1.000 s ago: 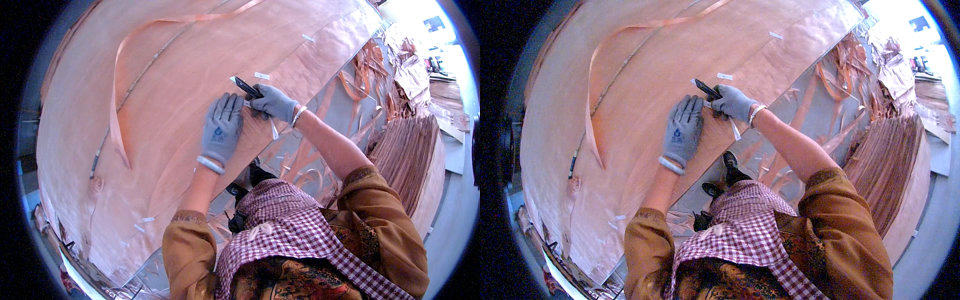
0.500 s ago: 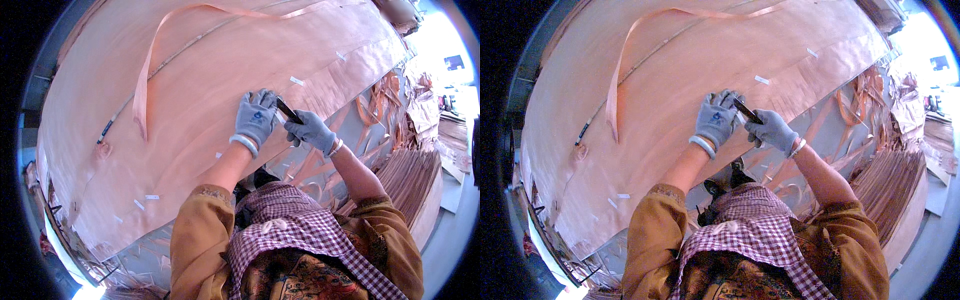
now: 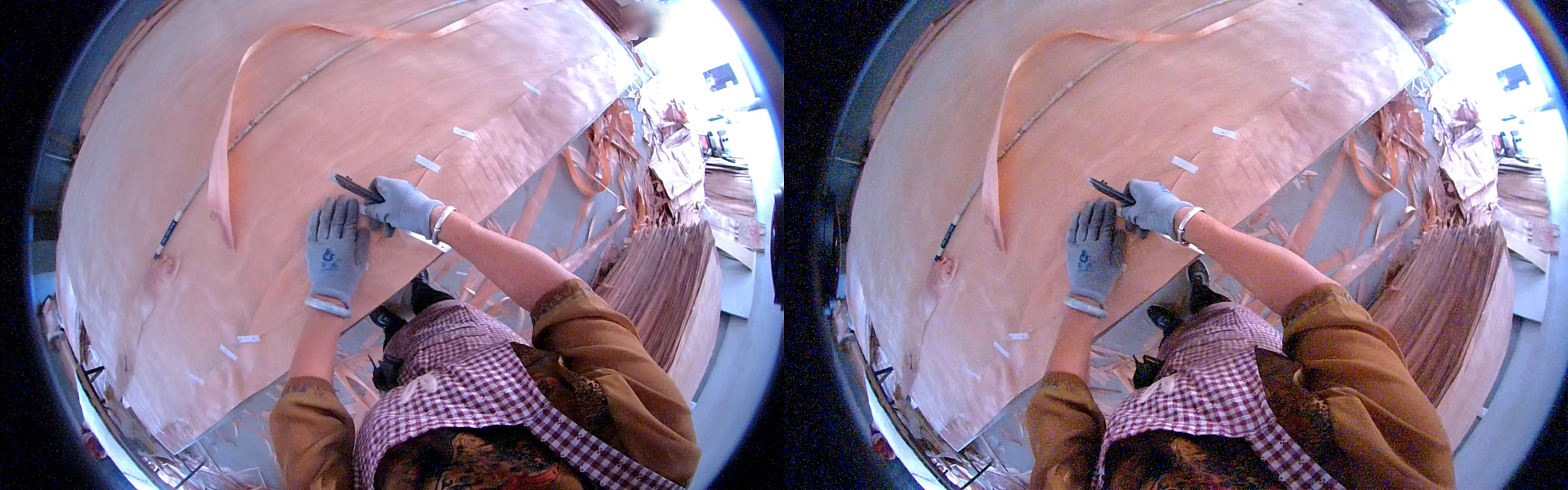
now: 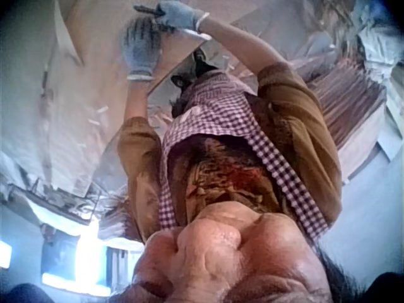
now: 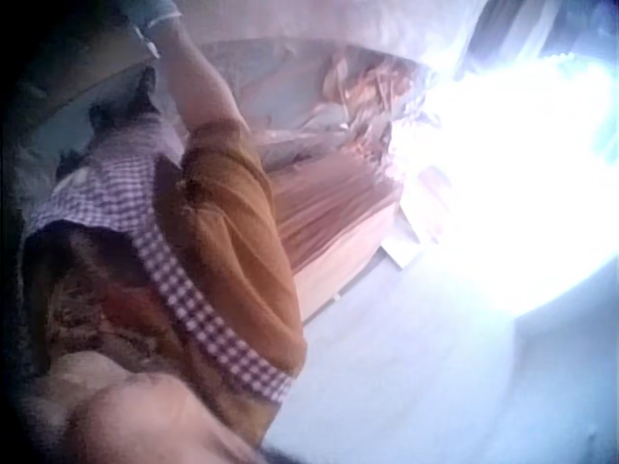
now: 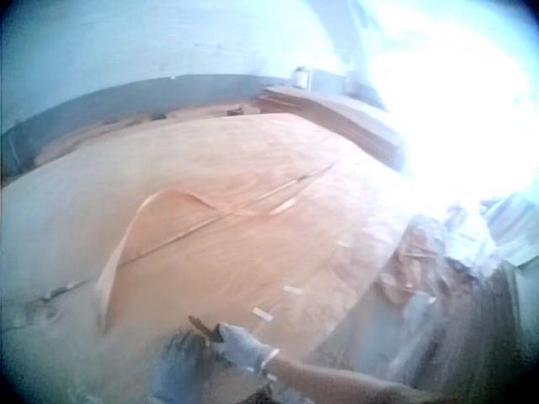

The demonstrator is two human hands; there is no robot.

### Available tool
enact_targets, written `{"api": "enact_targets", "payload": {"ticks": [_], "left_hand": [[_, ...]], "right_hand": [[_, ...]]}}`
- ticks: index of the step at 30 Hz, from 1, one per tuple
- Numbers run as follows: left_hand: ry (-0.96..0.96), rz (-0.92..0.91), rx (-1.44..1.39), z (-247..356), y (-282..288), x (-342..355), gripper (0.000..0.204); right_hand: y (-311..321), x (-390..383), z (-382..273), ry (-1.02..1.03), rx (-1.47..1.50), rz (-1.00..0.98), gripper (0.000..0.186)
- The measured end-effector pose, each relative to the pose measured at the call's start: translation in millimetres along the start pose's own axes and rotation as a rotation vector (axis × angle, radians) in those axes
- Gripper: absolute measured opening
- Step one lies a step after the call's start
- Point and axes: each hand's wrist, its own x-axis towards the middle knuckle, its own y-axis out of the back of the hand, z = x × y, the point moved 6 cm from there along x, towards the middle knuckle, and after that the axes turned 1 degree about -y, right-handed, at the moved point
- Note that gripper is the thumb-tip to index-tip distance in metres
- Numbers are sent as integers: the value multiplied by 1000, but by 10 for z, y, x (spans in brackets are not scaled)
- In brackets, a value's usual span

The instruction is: The person trims and sorts wood veneer sheets by hand using a utility knife and a straight edge, then moves the finished stack onto a larger pile.

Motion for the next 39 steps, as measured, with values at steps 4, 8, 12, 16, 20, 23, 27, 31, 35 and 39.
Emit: {"api": "enact_targets", "payload": {"ticks": [4, 8, 12, 16, 20, 23, 27, 31, 35, 39], "left_hand": [[35, -61, 42, -10, -28, -5, 40], [58, -121, 84, -53, -24, -13, 40], [54, -128, 90, 34, 28, 78, 41], [-92, -39, 19, 359, -133, 337, 42], [-199, -75, 10, 621, -484, 717, 41], [-184, -110, -4, 607, -608, 728, 40], [-190, -89, -25, 644, -550, 768, 35], [-154, -164, 91, 648, -518, 739, 32], [-178, 74, -45, 170, -263, 258, 33], [32, 67, -74, -622, 562, -734, 37]], "right_hand": [[19, -162, 12, -19, -168, -47, 18], [-203, -555, -42, -23, -78, -218, 14], [500, -378, 386, -18, 447, 4, 16], [881, -275, 525, -74, 166, 160, 21], [966, -148, 706, -38, -88, 290, 33], [987, -207, 707, -67, -222, 326, 36], [987, -437, 865, -38, -141, 253, 30], [500, -779, 432, -134, 391, 47, 16], [-108, -807, -61, -101, 304, -184, 21], [-734, -533, -226, 67, 69, -348, 19]]}}
